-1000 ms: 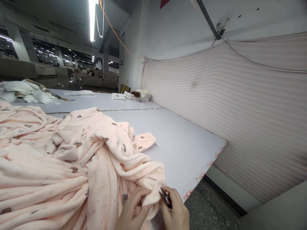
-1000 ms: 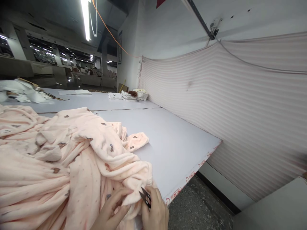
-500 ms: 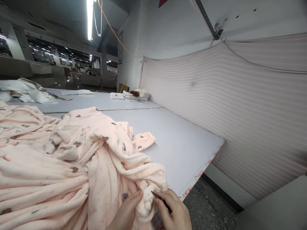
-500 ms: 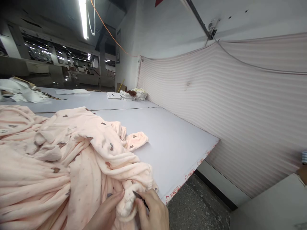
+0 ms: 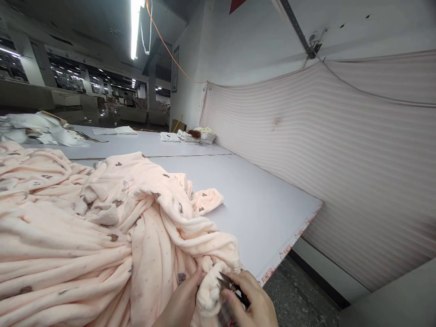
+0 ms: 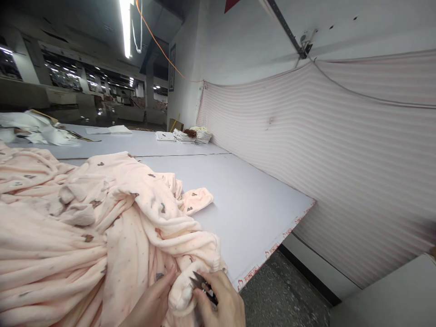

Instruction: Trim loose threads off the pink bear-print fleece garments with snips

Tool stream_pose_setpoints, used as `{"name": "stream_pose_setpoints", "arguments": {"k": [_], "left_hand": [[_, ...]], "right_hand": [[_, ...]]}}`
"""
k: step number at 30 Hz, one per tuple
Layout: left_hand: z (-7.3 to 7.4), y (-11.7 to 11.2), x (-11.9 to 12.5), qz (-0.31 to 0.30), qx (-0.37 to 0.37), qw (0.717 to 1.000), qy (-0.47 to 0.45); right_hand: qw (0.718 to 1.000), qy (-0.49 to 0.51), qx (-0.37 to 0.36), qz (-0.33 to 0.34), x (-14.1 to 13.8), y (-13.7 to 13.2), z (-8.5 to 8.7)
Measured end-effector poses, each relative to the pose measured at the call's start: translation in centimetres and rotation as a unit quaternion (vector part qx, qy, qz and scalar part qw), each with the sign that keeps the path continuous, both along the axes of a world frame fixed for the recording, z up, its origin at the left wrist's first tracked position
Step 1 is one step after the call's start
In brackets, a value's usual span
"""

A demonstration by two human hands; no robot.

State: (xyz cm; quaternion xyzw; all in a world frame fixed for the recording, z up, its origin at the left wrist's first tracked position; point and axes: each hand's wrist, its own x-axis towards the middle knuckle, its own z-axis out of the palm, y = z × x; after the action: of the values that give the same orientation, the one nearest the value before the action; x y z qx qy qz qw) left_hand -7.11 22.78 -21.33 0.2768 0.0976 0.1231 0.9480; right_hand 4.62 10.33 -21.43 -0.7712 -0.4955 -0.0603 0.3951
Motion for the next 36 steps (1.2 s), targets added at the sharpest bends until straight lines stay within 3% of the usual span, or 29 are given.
{"name": "stream_pose_setpoints", "arguments": {"k": [10, 13, 15, 17, 20, 22, 24, 26, 28, 33, 36], "left_hand": [[0.5, 0.1, -0.3, -0.044, 0.088, 0.995, -0.003], [-0.2, 0.6, -0.5, -0.033, 0.148, 0.988, 0.036], [-0.9, 0.7, -0.7, 0.008, 0.253, 0.963, 0.093], [-1.4, 0.6, -0.9, 0.050, 0.374, 0.916, 0.137], [-1.3, 0.3, -1.4, 0.134, 0.519, 0.833, 0.136], [-0.7, 0.6, -2.0, 0.211, 0.555, 0.799, 0.098], [0.0, 1.3, -2.8, 0.244, 0.525, 0.812, 0.076], [0.5, 2.1, -3.3, 0.231, 0.482, 0.840, 0.091], [0.9, 2.4, -3.3, 0.214, 0.470, 0.851, 0.096], [1.2, 1.7, -2.0, 0.139, 0.528, 0.833, 0.086], [0.9, 1.4, -1.9, 0.126, 0.555, 0.817, 0.095]], "right_hand": [[0.994, -0.102, -0.033, -0.008, -1.0, -0.1, 0.4], [0.999, 0.025, 0.008, -0.023, 0.2, 0.2, -0.2], [0.980, 0.185, 0.053, -0.057, 2.0, 0.8, -0.8], [0.944, 0.307, 0.080, -0.089, 3.8, 1.8, -1.5], [0.919, 0.380, 0.086, -0.066, 5.6, 3.5, -2.2], [0.903, 0.416, 0.099, -0.045, 5.7, 4.2, -2.1], [0.887, 0.445, 0.120, -0.038, 5.2, 4.2, -1.5], [0.874, 0.465, 0.136, -0.029, 4.4, 3.5, -0.6], [0.868, 0.474, 0.146, -0.009, 3.3, 2.5, 0.0], [0.898, 0.410, 0.119, 0.107, -0.3, 0.9, -1.5], [0.918, 0.372, 0.130, 0.038, -1.3, 0.2, -2.9]]}}
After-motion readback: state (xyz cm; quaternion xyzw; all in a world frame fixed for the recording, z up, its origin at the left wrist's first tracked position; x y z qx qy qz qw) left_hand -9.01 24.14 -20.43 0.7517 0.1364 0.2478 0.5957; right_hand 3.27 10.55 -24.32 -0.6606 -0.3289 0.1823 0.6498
